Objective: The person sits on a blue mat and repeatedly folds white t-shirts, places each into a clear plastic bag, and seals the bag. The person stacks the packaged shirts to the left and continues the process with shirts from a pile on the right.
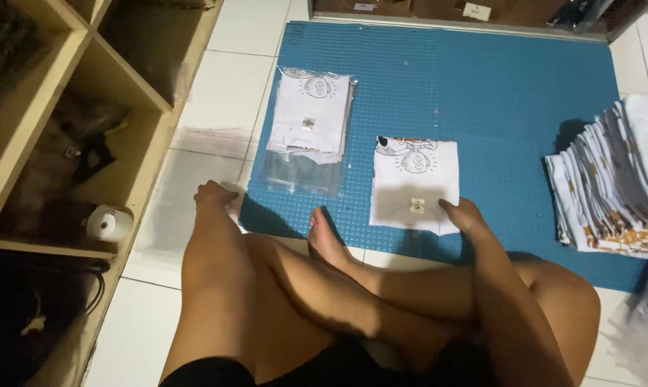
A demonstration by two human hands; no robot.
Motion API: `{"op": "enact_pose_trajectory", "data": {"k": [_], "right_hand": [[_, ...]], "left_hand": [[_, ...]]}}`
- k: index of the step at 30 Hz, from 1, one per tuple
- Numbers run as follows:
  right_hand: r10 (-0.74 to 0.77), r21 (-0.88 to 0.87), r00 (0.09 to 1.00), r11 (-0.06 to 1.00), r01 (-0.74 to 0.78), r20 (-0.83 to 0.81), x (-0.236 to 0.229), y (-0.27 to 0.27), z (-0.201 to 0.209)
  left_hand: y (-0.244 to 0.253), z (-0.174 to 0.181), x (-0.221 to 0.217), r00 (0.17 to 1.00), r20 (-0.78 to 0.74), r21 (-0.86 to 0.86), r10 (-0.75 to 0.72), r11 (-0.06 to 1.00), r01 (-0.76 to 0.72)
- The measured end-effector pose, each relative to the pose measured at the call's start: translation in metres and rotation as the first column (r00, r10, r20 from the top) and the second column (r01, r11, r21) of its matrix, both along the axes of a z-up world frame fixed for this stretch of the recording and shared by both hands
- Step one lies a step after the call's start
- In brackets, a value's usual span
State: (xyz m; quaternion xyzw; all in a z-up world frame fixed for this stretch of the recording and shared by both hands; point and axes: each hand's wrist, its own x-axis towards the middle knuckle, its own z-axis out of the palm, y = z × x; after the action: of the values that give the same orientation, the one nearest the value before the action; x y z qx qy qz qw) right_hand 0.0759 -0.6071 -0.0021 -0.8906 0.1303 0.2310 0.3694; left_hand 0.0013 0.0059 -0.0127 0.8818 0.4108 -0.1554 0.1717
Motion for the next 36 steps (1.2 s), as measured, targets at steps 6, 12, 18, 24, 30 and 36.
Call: {"op": "enact_pose_trajectory", "data": {"k": [6,12,18,24,30,36], "right_hand": [[-0.013,0.008,0.999,1.0,0.014,-0.051,-0.002,0.003,0.011],[-0.031,-0.03,0.997,0.999,0.029,-0.066,0.001,0.007,0.019],[-0.051,-0.005,0.995,0.999,0.051,-0.083,0.0,0.007,0.025],[-0.079,0.035,0.993,0.996,0.082,-0.09,0.004,0.003,0.018],[-0.05,0.022,0.997,0.998,0.051,-0.066,0.0,0.004,0.022],[-0.003,0.006,0.999,1.0,0.004,-0.032,-0.009,0.014,0.03]], "left_hand": [[-0.018,0.012,0.016,0.987,-0.066,-0.015,0.145,0.989,-0.146],[-0.011,-0.011,0.034,0.979,-0.06,-0.041,0.195,0.979,-0.198],[0.006,-0.031,0.041,0.984,0.003,0.017,0.176,0.984,-0.176],[-0.001,-0.008,0.045,0.973,0.124,0.141,0.194,0.967,-0.211],[-0.012,0.006,0.071,0.887,0.449,0.41,-0.108,0.907,-0.097],[-0.1,0.07,0.085,0.478,0.645,0.651,-0.596,0.756,0.064]]}}
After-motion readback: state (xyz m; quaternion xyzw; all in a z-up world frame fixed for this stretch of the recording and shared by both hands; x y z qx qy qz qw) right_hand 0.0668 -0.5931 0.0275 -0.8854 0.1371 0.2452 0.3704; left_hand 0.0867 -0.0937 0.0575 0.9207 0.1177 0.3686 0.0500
